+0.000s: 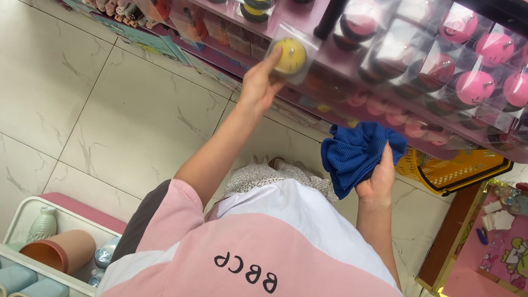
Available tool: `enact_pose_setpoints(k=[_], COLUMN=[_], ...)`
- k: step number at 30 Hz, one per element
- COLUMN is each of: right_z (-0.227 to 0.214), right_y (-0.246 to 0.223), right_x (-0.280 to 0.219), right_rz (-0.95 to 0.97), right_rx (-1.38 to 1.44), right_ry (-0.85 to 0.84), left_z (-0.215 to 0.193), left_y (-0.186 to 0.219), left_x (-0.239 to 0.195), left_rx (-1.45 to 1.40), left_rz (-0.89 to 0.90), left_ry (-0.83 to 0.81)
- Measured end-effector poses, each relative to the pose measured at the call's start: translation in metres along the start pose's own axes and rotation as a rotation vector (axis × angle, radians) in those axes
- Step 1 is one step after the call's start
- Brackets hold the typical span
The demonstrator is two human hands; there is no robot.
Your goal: Wiping dust off various merchandise items and trophies on display shelves using a cloth.
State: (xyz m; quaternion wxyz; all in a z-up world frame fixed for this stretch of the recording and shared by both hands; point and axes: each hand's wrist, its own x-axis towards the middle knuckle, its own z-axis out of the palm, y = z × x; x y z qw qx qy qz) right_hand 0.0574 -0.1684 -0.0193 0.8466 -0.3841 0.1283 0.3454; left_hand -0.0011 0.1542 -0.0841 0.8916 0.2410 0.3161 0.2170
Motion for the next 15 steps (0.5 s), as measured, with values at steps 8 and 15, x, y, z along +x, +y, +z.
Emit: enact_pose_setpoints(k=[8, 15], right_z=[-0.015, -0.034], right_y=[0.005, 0.009], right_x=[-0.007, -0.010], right_rz=[-0.015, -0.031], right_rx=[0.001, 0.003], right_ry=[0.064, 0.121], left_z=[-0.003, -0.015], left_y=[-0.004, -0.009], left_x=[0.107, 0.173], left_rx=[-0.083, -0.047], left_rz=[-0.068, -0.100], left_ry=[0.204, 0.249])
